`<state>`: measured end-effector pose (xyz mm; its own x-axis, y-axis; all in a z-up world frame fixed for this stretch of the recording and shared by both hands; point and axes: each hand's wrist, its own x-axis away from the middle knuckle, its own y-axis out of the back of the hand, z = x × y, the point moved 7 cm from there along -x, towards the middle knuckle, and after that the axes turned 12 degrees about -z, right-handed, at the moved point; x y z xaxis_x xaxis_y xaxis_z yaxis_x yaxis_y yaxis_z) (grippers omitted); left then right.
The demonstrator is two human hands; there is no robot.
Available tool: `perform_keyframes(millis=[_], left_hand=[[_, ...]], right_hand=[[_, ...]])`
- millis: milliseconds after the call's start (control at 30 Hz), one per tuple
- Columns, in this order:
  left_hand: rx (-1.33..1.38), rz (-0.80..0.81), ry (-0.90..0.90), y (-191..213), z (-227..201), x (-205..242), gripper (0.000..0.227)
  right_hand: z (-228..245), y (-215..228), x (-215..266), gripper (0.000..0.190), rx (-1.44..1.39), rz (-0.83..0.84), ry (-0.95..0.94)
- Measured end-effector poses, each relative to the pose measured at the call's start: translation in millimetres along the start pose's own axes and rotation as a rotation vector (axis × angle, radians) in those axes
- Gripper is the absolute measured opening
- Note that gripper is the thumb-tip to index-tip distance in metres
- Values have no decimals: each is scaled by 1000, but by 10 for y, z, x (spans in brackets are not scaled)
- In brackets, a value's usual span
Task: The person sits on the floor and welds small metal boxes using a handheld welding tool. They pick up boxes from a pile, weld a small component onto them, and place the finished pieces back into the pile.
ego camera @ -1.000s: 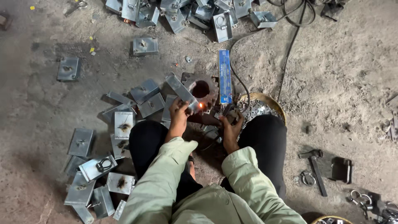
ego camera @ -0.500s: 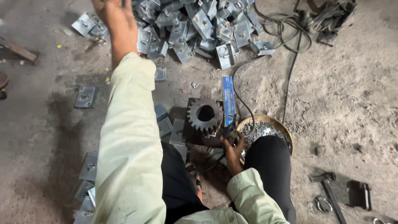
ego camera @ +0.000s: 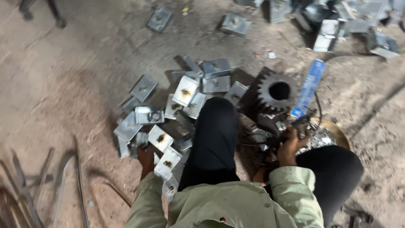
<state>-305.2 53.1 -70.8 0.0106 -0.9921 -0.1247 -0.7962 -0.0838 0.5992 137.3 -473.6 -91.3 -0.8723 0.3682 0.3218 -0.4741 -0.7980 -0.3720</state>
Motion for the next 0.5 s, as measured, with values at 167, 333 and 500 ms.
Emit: perform_keyframes(millis=[167,333,500], left_hand=[[-182,-22,156,466,514,261,35],[71,170,-251,-586,83,290,36],[-438,672,-604,-1923,-338,456,54]], right_hand=[[157,-82,56,63,78,64,14],[379,-76,216,65,192,12,-1],[498,107,157,69,175,-2,94]])
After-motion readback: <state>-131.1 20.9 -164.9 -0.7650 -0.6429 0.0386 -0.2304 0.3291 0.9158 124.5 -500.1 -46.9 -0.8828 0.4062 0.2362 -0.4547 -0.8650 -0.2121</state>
